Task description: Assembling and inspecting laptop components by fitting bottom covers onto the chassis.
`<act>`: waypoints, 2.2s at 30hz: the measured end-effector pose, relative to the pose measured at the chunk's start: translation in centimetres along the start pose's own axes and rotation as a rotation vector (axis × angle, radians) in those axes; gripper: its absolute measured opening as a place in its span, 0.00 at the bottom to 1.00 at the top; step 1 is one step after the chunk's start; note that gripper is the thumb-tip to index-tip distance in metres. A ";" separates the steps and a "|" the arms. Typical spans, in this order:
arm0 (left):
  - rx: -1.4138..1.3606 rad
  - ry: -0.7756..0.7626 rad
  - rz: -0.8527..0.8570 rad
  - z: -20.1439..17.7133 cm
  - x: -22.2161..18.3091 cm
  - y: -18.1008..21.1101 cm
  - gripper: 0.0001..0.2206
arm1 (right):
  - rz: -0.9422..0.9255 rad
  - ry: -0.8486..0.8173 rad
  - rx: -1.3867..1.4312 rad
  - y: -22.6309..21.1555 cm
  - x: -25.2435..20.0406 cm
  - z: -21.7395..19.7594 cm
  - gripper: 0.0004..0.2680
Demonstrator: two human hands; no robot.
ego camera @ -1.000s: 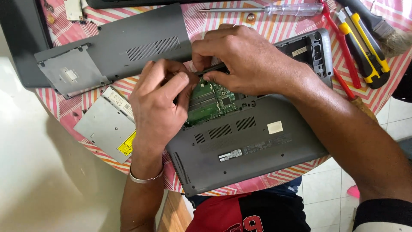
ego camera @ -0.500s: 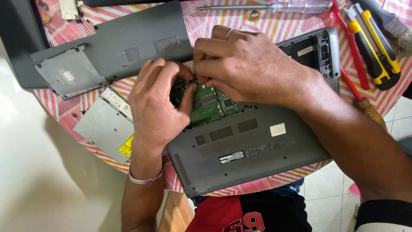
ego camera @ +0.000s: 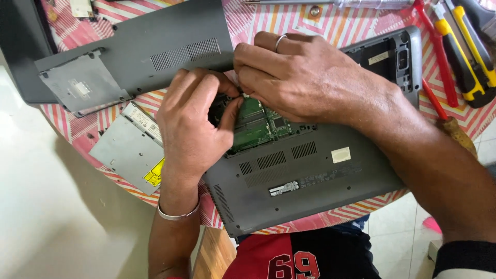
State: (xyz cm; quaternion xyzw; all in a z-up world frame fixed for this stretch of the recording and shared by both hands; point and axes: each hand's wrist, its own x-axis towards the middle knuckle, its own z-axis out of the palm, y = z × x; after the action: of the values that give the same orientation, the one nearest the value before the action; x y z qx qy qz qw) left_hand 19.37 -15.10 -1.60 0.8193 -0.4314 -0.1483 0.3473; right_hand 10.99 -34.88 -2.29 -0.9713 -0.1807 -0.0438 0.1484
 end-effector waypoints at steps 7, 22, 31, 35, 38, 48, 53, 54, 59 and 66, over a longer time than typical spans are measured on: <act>-0.033 0.010 0.001 -0.1 0.1 0.0 0.10 | -0.025 0.027 -0.139 0.1 0.0 0.6 0.07; -0.042 0.010 0.014 0.0 0.0 -0.3 0.09 | -0.014 -0.024 0.150 0.3 -0.1 -0.1 0.06; -0.160 -0.004 0.074 -0.3 0.2 -0.5 0.05 | -0.019 0.037 0.189 0.4 -0.3 0.7 0.04; -0.169 0.001 0.077 -0.1 0.1 -0.6 0.07 | -0.001 0.074 0.284 0.4 -0.5 0.8 0.05; -0.199 0.006 0.073 0.1 -0.1 -1.1 0.06 | 0.021 0.067 0.312 0.4 -0.6 1.5 0.06; -0.176 0.045 0.099 0.2 -0.2 -1.0 0.07 | -0.014 0.071 0.557 0.7 0.1 0.7 0.07; -0.128 0.043 0.122 -0.1 -0.3 -0.8 0.06 | 0.029 0.094 0.573 0.4 -0.3 0.7 0.06; -0.099 0.043 0.129 -0.1 -0.3 -0.8 0.06 | 0.050 0.095 0.593 0.4 -0.4 0.8 0.06; -0.073 0.036 0.137 0.1 -0.4 -0.7 0.06 | 0.107 0.144 0.605 0.0 -0.6 1.0 0.07; -0.073 -0.002 0.124 0.0 -0.4 -0.9 0.07 | 0.108 0.157 0.576 -0.1 -0.7 1.2 0.08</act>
State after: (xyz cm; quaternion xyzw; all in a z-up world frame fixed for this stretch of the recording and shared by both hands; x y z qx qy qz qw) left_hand 19.64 -14.44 -2.27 0.7778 -0.4758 -0.1428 0.3850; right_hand 10.38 -34.68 -3.48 -0.8910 -0.1217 -0.0578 0.4335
